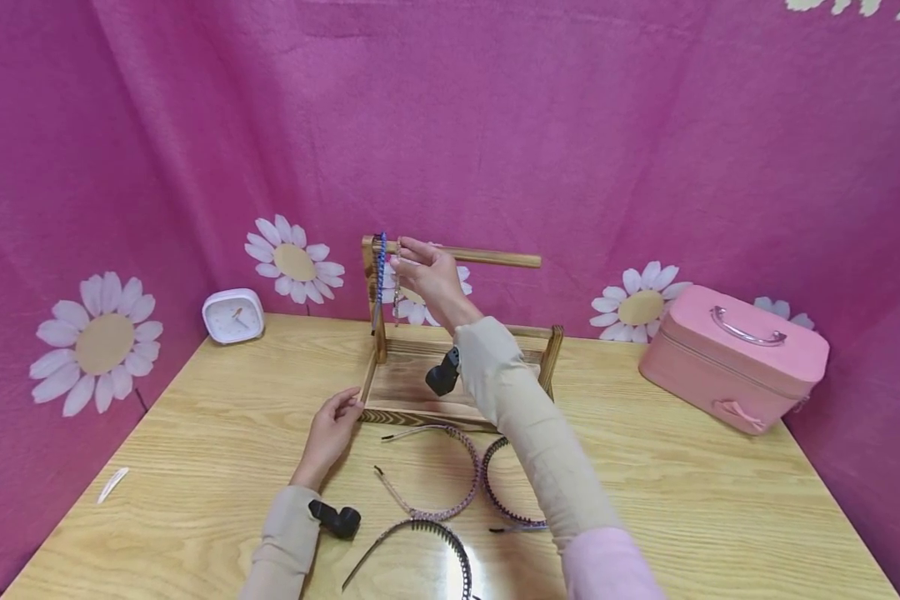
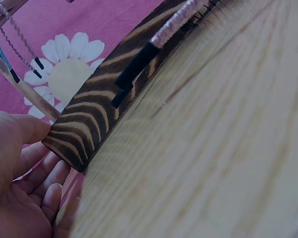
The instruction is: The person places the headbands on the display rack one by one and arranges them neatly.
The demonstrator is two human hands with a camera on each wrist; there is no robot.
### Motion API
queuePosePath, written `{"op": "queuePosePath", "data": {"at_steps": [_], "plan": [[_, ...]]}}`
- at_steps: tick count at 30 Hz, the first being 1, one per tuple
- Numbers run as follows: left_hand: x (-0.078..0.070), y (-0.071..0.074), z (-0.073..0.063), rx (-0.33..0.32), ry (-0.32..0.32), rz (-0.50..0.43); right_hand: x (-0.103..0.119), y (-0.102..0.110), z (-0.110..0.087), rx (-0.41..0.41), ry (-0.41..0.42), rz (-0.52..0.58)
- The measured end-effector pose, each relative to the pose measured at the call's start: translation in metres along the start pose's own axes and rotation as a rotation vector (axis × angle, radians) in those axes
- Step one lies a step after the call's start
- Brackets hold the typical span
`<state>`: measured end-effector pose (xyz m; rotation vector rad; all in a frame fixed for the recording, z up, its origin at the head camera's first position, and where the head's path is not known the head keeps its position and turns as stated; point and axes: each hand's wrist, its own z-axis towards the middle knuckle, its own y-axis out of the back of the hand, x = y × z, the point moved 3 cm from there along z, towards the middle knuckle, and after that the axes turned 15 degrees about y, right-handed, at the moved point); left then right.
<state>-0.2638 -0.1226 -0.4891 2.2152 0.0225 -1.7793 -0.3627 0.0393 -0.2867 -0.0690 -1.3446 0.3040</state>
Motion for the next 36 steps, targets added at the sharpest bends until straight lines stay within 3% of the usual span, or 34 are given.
{"op": "queuePosePath", "data": {"at_steps": [14,22,29,36], "plan": [[0.000,-0.001,0.000,-0.008,0.003,-0.009,-0.011,-0.012,0.004,-0.086,0.028,0.058],[0.000,0.001,0.000,-0.010,0.009,-0.002,-0.014,-0.011,-0.001,-0.041,0.037,0.075],[-0.002,0.000,0.000,-0.011,0.001,0.002,-0.019,0.001,-0.010,0.007,0.059,0.095],[-0.001,0.000,0.001,-0.011,0.011,0.002,-0.022,0.031,-0.029,0.009,0.056,0.146]]}}
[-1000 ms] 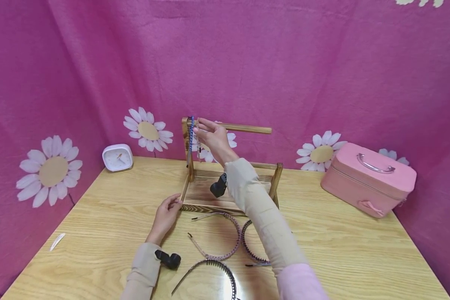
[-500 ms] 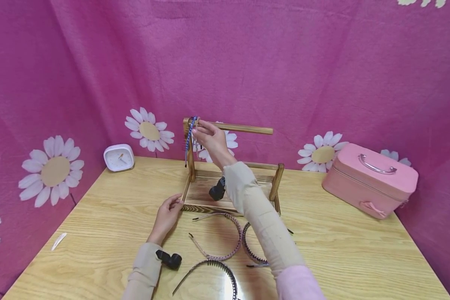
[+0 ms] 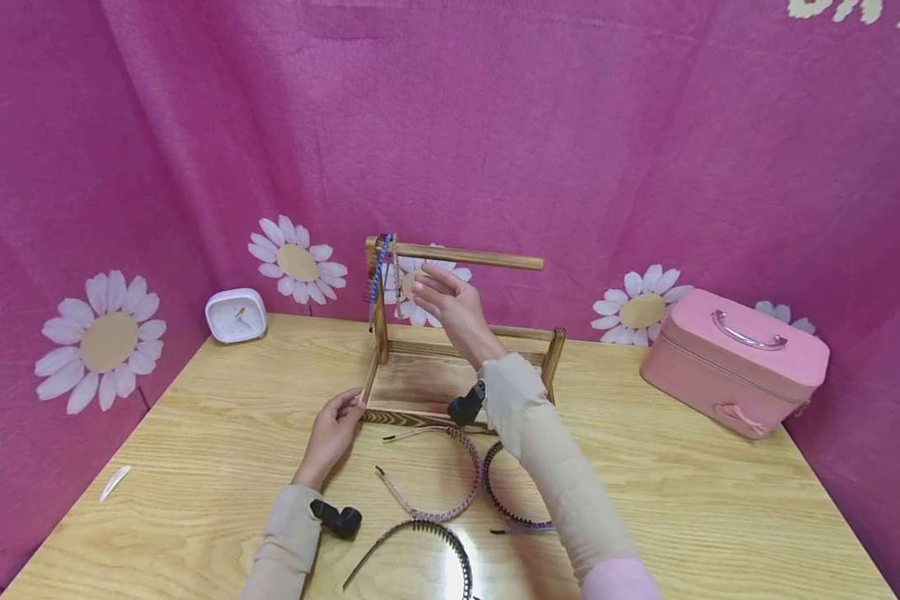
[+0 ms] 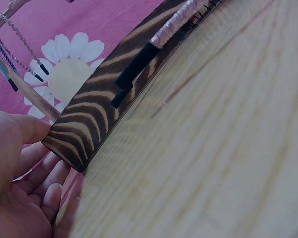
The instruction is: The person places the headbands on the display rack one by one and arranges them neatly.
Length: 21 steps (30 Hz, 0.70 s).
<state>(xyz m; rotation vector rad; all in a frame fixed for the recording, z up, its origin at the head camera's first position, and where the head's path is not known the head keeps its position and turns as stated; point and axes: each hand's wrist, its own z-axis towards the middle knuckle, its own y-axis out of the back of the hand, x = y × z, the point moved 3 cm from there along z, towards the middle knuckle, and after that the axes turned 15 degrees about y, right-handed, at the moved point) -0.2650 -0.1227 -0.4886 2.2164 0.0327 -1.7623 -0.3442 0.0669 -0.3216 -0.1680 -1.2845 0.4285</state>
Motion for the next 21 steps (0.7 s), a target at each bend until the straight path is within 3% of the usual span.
{"op": "queuePosePath", "data": {"at_steps": [5,12,16,21], "plan": [[0.000,0.001,-0.001,-0.001,-0.017,0.009,0.001,0.025,-0.017,0.019,0.000,0.015],[0.000,0.002,0.000,0.003,0.000,-0.007,-0.004,0.062,-0.046,-0.021,-0.038,-0.020],[0.000,0.000,-0.001,0.007,-0.009,-0.005,-0.009,0.083,-0.067,0.015,-0.063,-0.102],[0.001,0.000,-0.001,0.000,-0.015,-0.015,-0.016,0.111,-0.097,0.106,-0.117,-0.283]]}}
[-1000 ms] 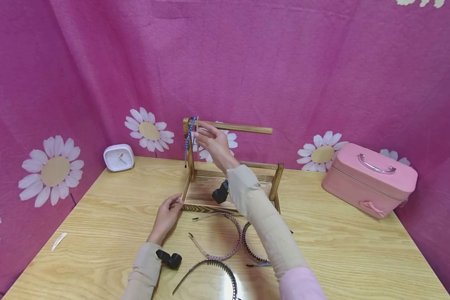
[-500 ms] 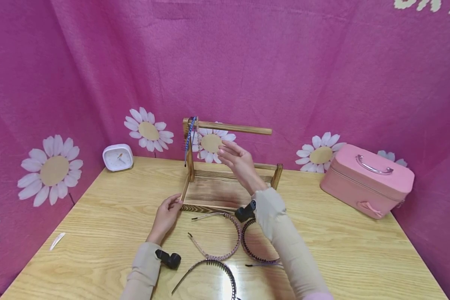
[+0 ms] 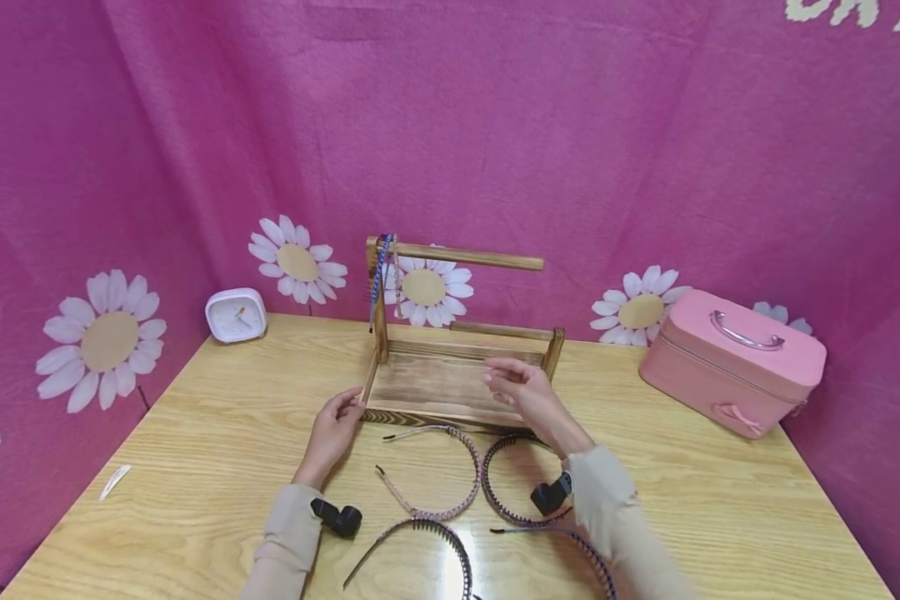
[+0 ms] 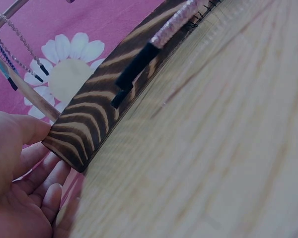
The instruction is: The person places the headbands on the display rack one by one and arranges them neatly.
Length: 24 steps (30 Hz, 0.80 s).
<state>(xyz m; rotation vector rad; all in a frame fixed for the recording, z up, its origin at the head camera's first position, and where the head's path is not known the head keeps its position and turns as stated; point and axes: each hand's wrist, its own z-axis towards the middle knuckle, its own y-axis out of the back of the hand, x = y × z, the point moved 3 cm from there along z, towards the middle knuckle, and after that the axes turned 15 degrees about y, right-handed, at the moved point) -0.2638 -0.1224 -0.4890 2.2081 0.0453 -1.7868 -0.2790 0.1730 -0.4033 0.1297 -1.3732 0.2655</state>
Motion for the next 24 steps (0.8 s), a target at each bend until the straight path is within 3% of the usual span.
{"op": "queuePosePath", "data": {"at_steps": [7,12,16,20,24], "plan": [[0.000,0.000,-0.001,-0.002,0.017,0.009,-0.014,0.017,-0.046,0.169,-0.015,-0.333],[-0.001,0.000,0.000,-0.003,0.024,0.007,-0.017,0.005,-0.067,0.286,0.051,-0.503],[-0.002,-0.001,-0.001,0.000,0.018,0.006,-0.020,-0.006,-0.079,0.328,0.077,-0.646],[-0.001,-0.001,-0.001,0.003,0.024,0.004,-0.025,-0.014,-0.089,0.363,0.090,-0.735],[0.000,0.001,-0.002,0.002,0.030,0.002,-0.029,-0.020,-0.094,0.377,0.073,-0.727]]}}
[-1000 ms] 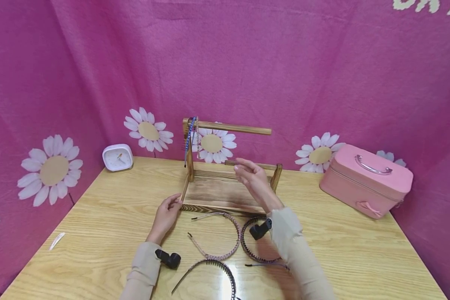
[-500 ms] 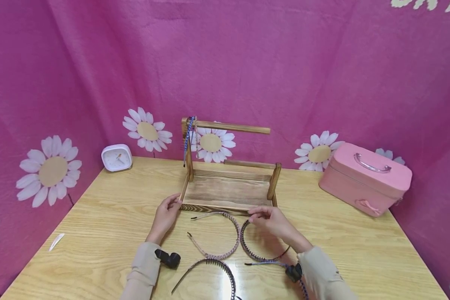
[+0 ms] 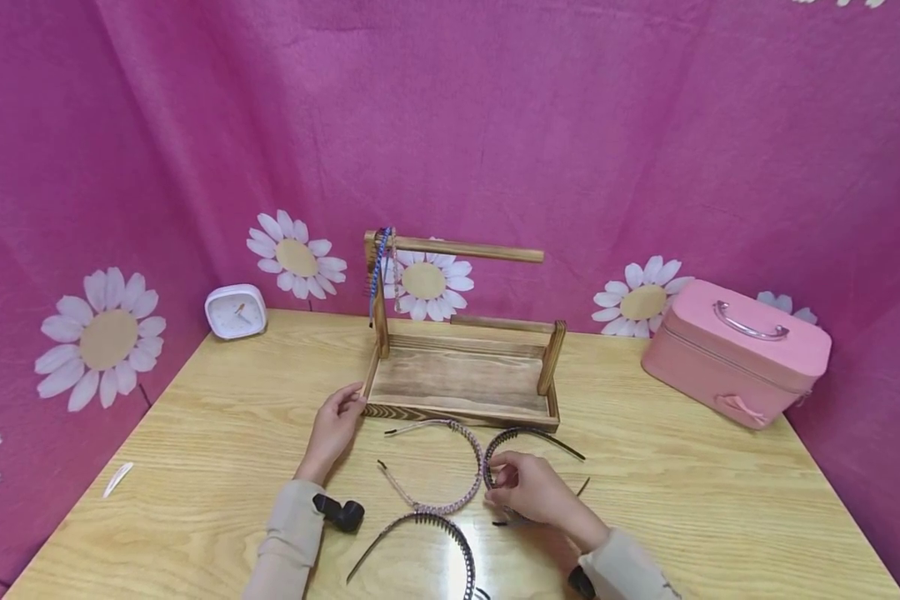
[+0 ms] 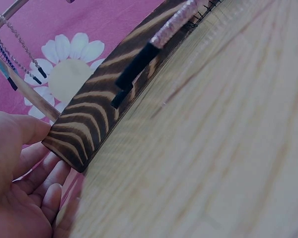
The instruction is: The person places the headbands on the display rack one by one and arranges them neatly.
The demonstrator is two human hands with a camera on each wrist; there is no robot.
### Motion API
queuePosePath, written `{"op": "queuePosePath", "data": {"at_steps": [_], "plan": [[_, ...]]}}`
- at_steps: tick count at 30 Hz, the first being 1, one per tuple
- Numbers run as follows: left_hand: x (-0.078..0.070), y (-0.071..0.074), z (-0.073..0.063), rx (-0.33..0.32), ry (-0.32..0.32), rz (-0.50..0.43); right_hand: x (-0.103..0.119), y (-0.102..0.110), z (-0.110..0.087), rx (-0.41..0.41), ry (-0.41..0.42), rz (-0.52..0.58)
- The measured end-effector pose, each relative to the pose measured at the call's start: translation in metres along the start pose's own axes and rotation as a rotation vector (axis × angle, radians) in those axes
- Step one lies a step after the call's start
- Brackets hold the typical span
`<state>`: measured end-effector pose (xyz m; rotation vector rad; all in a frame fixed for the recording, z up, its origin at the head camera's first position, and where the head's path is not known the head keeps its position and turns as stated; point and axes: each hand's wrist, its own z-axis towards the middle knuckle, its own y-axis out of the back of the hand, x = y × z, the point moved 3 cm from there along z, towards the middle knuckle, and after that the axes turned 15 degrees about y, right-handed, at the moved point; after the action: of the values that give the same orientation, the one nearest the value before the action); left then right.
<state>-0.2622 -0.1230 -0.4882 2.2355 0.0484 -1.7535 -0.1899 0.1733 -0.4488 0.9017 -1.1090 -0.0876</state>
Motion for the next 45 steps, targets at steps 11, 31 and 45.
{"op": "queuePosePath", "data": {"at_steps": [11,31,45], "plan": [[0.000,-0.002,0.000,0.004,0.002,-0.001,0.000,-0.004,-0.005,-0.051,0.018,0.005],[0.000,-0.002,0.001,-0.001,-0.028,0.010,0.014,0.028,-0.029,-0.267,-0.133,0.114],[-0.003,-0.001,-0.003,0.006,-0.033,0.020,0.009,0.072,-0.056,-0.428,-0.205,0.339]]}}
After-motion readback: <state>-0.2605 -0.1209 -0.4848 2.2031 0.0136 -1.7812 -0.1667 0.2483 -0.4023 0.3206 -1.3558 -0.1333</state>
